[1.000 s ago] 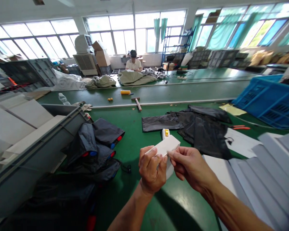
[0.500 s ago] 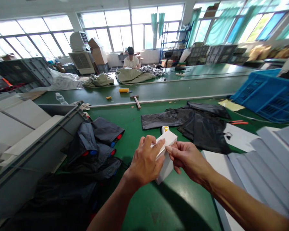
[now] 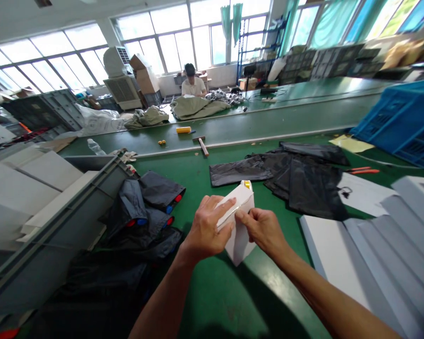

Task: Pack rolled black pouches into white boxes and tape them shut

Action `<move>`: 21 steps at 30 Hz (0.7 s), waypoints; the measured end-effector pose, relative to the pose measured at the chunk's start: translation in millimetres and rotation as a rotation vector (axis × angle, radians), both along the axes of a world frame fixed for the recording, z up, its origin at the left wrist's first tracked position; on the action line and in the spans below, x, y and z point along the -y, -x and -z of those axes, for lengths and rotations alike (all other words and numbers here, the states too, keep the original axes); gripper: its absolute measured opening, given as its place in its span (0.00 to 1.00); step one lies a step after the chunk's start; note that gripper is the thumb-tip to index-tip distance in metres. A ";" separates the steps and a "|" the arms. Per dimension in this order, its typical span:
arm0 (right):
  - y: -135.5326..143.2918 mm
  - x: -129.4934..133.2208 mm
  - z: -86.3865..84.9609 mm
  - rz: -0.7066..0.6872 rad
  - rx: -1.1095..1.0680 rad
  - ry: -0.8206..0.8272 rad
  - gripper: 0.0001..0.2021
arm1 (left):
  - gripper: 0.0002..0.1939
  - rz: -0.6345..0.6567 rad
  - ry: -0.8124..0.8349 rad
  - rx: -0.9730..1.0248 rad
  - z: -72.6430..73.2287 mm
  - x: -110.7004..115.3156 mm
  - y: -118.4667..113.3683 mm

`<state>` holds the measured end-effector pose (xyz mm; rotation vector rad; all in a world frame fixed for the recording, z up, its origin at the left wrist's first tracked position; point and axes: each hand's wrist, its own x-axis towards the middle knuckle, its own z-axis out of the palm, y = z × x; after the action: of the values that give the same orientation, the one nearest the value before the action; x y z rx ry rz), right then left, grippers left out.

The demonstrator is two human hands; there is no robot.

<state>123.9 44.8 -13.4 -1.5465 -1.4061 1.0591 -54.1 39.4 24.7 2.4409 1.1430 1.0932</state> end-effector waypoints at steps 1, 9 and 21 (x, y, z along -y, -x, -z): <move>-2.3 -1.6 3.2 -0.009 0.075 -0.022 0.29 | 0.28 -0.013 0.003 -0.004 -0.2 0.3 -0.3; -13.3 6.1 24.4 -0.022 0.613 -0.094 0.26 | 0.20 -0.134 0.006 0.128 1.5 -0.2 -11.5; -65.0 6.5 78.3 -0.227 -0.176 -0.025 0.39 | 0.15 -0.305 0.028 0.309 4.4 6.7 -42.9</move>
<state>188.9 38.2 -91.7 -1.2632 -1.4897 1.2755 -11.2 32.7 20.3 2.0236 1.4382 1.4667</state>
